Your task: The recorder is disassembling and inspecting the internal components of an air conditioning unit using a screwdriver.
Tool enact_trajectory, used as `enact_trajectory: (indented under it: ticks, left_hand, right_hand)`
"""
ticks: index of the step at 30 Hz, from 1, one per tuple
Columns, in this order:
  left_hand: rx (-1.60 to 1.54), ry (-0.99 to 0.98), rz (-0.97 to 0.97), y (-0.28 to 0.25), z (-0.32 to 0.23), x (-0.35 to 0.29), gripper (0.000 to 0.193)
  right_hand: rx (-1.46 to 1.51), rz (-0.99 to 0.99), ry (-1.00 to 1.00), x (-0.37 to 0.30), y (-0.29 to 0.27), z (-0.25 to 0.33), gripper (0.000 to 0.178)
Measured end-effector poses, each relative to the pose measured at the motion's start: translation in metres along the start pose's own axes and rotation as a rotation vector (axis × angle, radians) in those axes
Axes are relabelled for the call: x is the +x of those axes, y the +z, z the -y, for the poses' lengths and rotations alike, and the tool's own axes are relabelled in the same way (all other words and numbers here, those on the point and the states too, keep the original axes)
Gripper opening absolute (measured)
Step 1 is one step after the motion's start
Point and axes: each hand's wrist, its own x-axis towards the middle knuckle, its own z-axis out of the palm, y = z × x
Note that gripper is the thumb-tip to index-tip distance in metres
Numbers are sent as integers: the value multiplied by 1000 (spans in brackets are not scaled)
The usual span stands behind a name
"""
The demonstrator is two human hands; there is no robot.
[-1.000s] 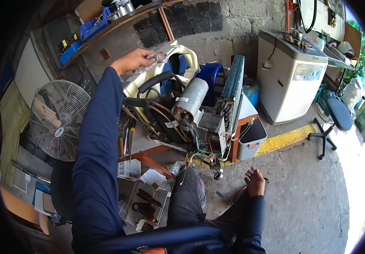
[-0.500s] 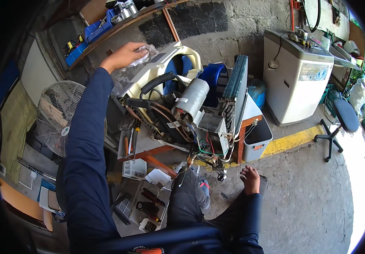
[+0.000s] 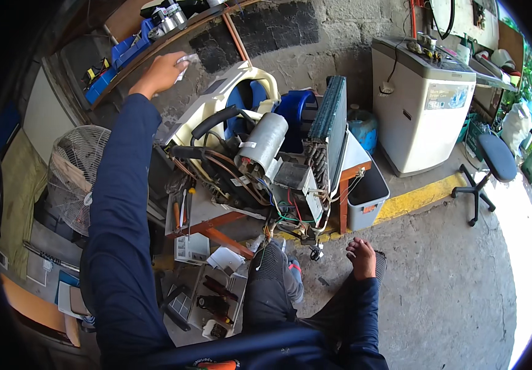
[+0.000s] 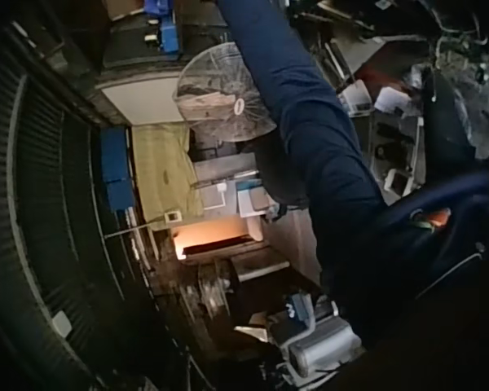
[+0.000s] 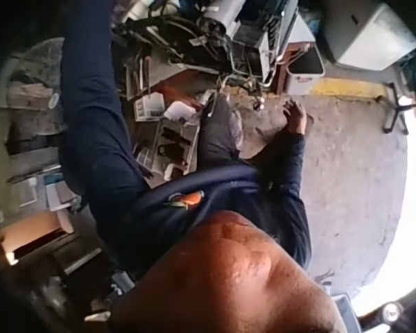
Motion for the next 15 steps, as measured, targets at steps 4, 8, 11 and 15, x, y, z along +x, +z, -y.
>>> enact_trajectory:
  ticks: [4,8,11,15]
  left_hand:
    - [-147,70,-27,32,-24,24,38]
    - [-307,135,91,55,-45,35,47]
    - [-617,191,265,62,-35,24,59]
    - [-806,229,-116,24,-34,-28,61]
  right_hand:
    - [-24,-21,-12,1,8,-6,17]
    - [-30,-50,-41,-2,11,-7,17]
    - [-18,-33,-34,-3,14,-5,17]
    - [-109,-96,-18,-5,16,5,17]
